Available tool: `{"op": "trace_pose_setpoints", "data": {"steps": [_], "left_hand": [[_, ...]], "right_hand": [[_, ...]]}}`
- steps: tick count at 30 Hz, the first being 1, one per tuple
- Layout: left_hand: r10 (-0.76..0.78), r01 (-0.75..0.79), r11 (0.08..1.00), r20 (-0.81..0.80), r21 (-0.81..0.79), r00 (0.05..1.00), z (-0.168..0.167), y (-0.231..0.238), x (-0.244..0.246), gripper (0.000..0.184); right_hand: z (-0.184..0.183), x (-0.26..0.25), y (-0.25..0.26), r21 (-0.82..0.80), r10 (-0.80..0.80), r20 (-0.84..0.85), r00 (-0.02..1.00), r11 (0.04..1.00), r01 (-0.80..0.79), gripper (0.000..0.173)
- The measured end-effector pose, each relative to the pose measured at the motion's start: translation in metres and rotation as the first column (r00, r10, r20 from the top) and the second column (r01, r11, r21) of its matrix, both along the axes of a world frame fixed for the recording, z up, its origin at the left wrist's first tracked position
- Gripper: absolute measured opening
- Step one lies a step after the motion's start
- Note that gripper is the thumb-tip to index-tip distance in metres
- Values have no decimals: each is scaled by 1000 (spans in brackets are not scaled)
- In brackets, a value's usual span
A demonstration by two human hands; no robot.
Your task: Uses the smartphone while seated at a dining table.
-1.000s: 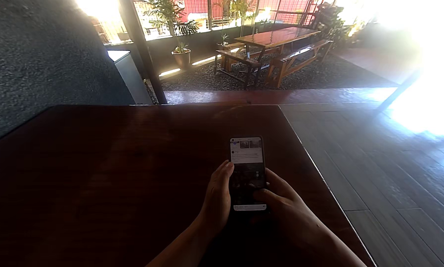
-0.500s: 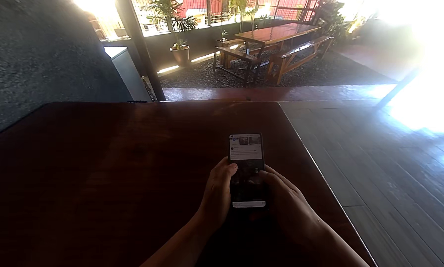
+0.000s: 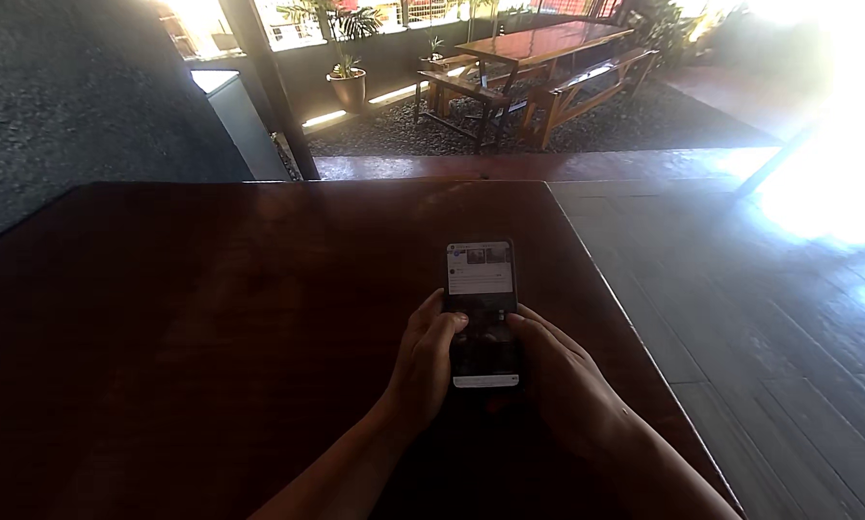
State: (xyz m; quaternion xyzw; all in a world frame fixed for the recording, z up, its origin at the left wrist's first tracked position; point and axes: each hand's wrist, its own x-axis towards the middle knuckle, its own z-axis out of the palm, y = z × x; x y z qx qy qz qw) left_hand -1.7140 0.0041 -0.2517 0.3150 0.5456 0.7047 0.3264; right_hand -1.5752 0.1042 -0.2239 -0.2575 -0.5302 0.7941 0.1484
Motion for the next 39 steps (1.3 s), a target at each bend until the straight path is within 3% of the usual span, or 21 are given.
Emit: {"op": "trace_pose_setpoints", "data": {"steps": [4,29,39], "left_hand": [[3,-3,1000,4,10,1000,2,0,1,38],[-14,14,999,11,35,1000,3,-2,2,42],[-20,20,1000,14,18,1000,3,-2,2,42]], "right_hand": [[1,0,1,2,26,5,1000,1000,-26,29],[1,1,0,37,41,0,999,998,-41,36],[0,0,0,25,15,10,1000,1000,-16,28]]}}
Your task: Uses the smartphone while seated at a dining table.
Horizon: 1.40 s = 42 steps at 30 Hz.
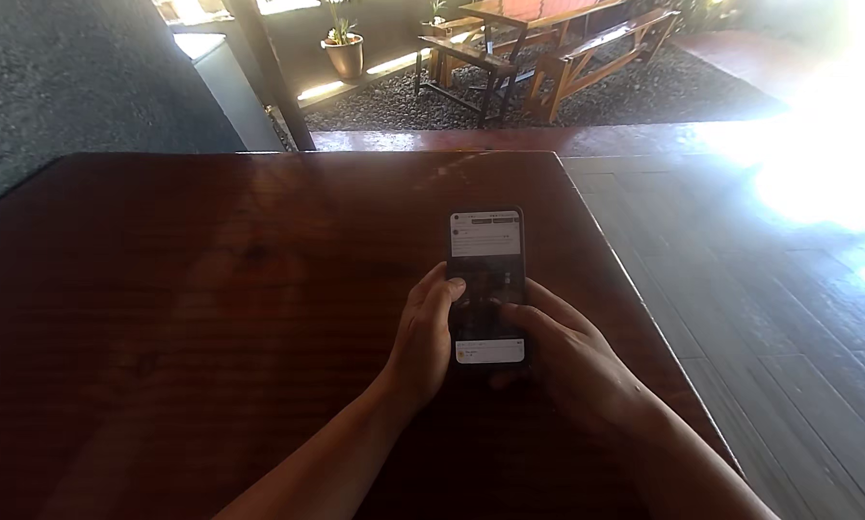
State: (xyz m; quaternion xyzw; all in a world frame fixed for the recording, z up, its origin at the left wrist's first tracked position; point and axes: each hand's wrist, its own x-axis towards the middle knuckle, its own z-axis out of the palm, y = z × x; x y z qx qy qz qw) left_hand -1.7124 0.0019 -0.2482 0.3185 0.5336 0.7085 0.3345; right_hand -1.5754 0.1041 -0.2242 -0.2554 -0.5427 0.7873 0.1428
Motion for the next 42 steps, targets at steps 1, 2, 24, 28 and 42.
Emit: {"op": "trace_pose_setpoints", "data": {"steps": [1,2,24,28,42], "left_hand": [[-3,3,1000,-4,-1,1000,0,0,0,42],[-5,5,1000,-6,1,1000,0,0,0,42],[-9,9,1000,-1,3,1000,1,0,0,43],[-3,3,1000,-8,-4,1000,1,-1,0,42],[-15,15,1000,-10,6,1000,0,-1,0,43]], "right_hand": [[0,0,0,3,0,-1,1000,1000,0,28],[0,0,0,6,2,1,1000,1000,-2,29],[0,0,0,15,-1,3,1000,1000,1,30],[1,0,-1,5,-15,15,1000,1000,15,30],[1,0,-1,8,-18,30,999,1000,17,30]]}}
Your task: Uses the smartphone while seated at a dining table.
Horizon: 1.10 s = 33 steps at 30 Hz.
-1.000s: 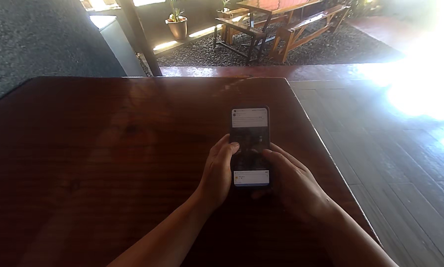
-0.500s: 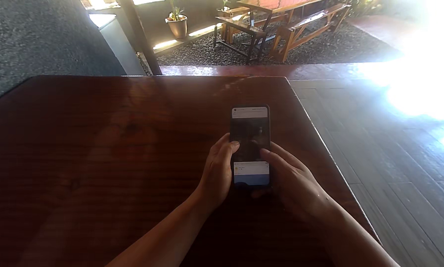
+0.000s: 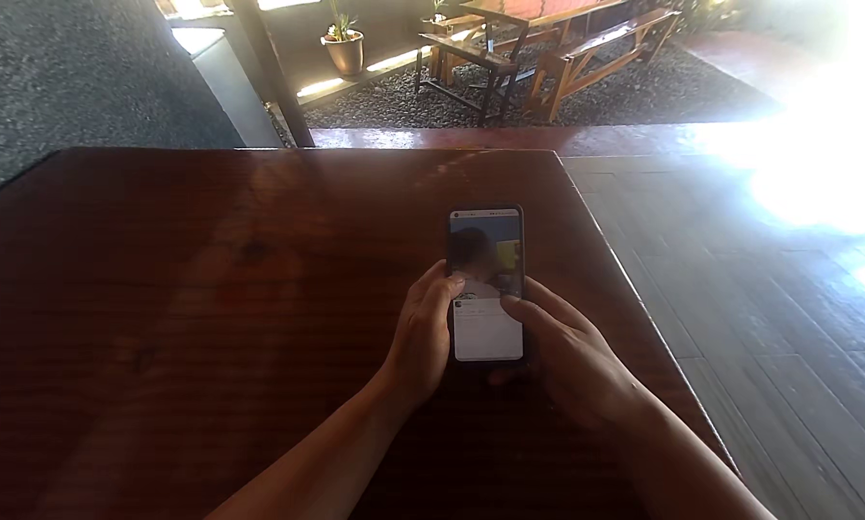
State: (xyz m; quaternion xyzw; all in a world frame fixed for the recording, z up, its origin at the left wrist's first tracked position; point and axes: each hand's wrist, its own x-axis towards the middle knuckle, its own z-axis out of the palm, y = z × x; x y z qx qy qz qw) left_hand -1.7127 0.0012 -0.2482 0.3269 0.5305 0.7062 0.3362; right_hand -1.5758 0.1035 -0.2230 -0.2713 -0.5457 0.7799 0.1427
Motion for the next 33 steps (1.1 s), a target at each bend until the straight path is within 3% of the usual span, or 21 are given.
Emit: {"op": "trace_pose_setpoints", "data": {"steps": [19,24,27,30,33], "left_hand": [[22,-23,999,-10,-26,1000,1,0,1,43],[37,-37,998,1,-53,999,1,-1,0,46],[29,-21,994,72,-112,997,5,-3,-4,53],[-93,111,991,227,-68,969,11,-5,-9,63],[-390,367,921,309,133,867,11,-5,-15,56]], "right_hand": [[-1,1,1,15,31,-25,999,999,-31,33],[-3,1,1,-62,1,-56,998,998,-4,46],[-3,2,3,-112,11,-77,997,994,-19,46],[-3,5,4,-205,35,-115,993,977,-58,45],[-4,9,6,-266,96,-198,976,953,-147,48]]}}
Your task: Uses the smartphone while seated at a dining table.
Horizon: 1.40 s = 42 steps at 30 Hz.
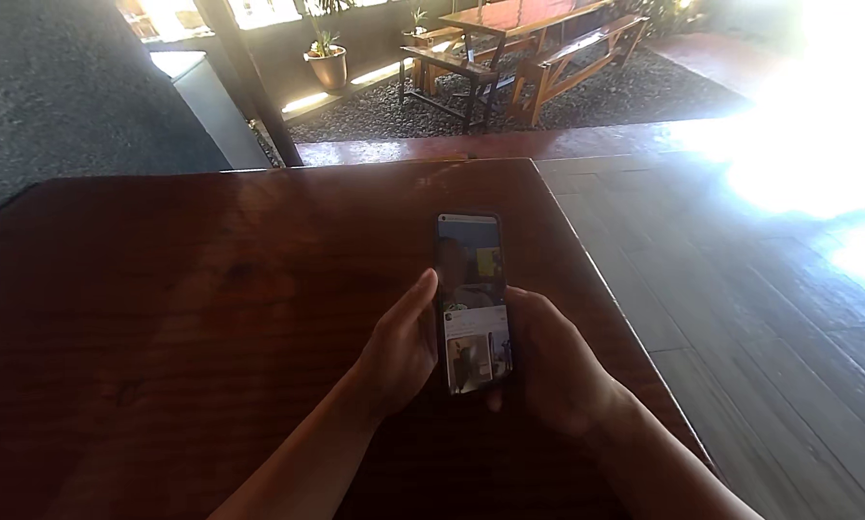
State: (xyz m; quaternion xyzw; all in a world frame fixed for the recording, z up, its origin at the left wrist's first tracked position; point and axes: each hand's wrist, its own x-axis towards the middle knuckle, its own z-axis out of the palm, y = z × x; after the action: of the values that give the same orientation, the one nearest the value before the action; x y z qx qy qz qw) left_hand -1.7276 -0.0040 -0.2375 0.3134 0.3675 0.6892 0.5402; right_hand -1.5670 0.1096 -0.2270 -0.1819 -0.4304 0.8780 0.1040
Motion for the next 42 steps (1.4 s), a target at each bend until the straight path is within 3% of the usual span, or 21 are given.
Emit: {"op": "trace_pose_setpoints", "data": {"steps": [3,6,11,16,25,29,32,34,36,39,42], "left_hand": [[-251,229,960,134,164,959,-7,-1,-7,60],[-394,334,895,172,296,903,-12,0,-12,65],[-430,359,865,150,351,890,-13,-2,-17,81],[-432,361,869,165,338,887,-11,-4,-22,77],[-454,377,856,164,354,876,-10,-4,-25,78],[-445,368,858,161,358,881,-10,-4,-22,76],[-459,373,856,193,357,867,-9,-2,-19,72],[-395,314,897,244,312,885,-8,-1,-15,62],[-257,206,957,261,206,930,-7,0,-13,65],[-72,60,996,202,64,977,-4,3,-5,66],[16,-20,1000,172,22,985,-5,6,-1,57]], "right_hand": [[-3,1,2,-39,99,-78,992,994,-103,52],[-4,3,2,-74,200,-181,963,973,-217,53],[-3,5,-5,-47,259,-276,926,958,-283,49],[-7,3,-8,-78,259,-285,923,953,-291,52],[-2,4,-10,-140,275,-318,908,933,-331,42],[3,5,-11,-106,285,-277,918,940,-324,40],[9,4,-13,-59,203,-159,966,975,-215,37],[11,1,-14,-21,90,-63,994,996,-92,29],[9,-2,-12,30,20,3,1000,999,-20,32],[6,-5,-9,91,-37,42,998,995,33,34],[5,-7,-10,148,-60,94,994,988,46,38]]}}
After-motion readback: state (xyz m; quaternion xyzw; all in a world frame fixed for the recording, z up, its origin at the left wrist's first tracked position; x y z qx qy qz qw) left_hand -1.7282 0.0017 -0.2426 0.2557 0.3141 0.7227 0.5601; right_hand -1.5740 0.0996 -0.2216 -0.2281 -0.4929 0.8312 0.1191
